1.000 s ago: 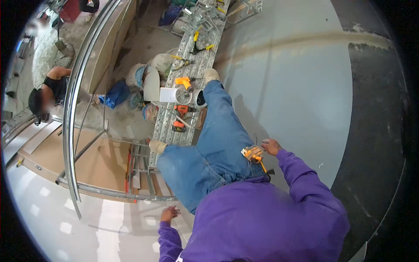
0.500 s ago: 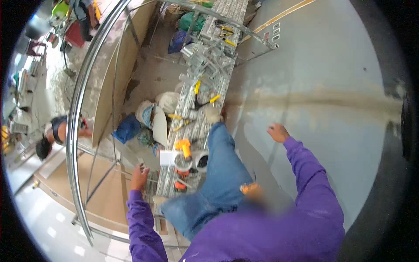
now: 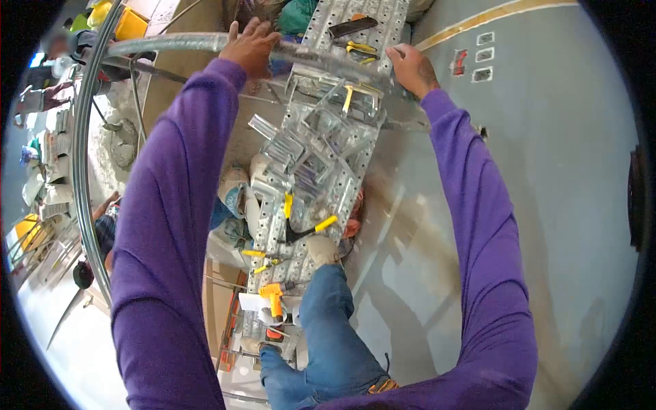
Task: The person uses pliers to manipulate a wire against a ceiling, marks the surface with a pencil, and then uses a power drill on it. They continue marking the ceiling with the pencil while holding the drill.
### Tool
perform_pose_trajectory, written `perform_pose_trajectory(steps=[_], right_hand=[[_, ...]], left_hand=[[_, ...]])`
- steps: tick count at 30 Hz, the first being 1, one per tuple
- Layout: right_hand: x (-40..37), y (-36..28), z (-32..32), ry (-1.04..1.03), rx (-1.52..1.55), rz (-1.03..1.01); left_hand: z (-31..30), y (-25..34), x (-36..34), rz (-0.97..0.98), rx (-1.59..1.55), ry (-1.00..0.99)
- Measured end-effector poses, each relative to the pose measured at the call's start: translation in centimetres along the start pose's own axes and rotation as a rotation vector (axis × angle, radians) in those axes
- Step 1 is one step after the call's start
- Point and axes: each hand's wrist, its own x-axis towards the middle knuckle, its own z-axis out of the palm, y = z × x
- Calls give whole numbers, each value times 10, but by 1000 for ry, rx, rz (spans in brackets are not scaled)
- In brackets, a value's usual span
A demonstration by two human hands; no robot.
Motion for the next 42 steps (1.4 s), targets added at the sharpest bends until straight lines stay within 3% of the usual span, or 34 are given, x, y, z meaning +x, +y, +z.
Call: perform_pose_trajectory(steps=[3,6,8,9,10,11,13,14,15,16,17,19,23,26,29,32,36,39,41,42], right_hand=[[78,30,26,-246,-95,-22],[136,62,66,-453,-285,-139],[174,109,116,-570,-393,-244],[190,136,151,-601,-410,-325],[200,160,179,-608,-466,-213],[223,185,204,-804,-658,-444],[227,199,226,-545,-445,-253],[241,204,247,-594,-490,-226],[235,194,249,-497,-358,-268],[247,216,276,-555,-386,-149],[239,198,278,-517,-445,-71],[234,172,263,-608,-547,7],[234,172,260,-538,-703,20],[234,177,246,-534,-808,-408],[249,196,227,-621,-708,-506],[229,193,177,-444,-609,-651],[162,125,87,-240,-222,-622],[77,69,4,-13,-150,-389],[7,29,-55,160,-233,-223],[-27,11,-81,263,-264,-274]], left_hand=[[9,-20,70,163,-99,-643],[21,-34,68,331,-172,-336],[20,-41,69,381,-296,-271],[16,-43,68,377,-287,-325],[12,-43,71,368,-277,-378],[15,-44,74,383,-318,-385],[14,-46,77,394,-346,-476],[16,-47,76,394,-337,-472],[16,-51,74,422,-419,-423],[12,-49,75,379,-407,-475],[7,-50,72,371,-442,-414],[10,-48,73,358,-450,-435],[-8,-48,79,346,-468,-485],[-10,-49,76,317,-479,-492],[-13,-45,75,308,-451,-508],[-12,-42,79,340,-422,-529],[8,-38,77,376,-371,-489],[-23,-32,53,210,-326,-541],[-21,-8,31,-26,-206,-238],[-13,6,19,-158,-139,-97]])
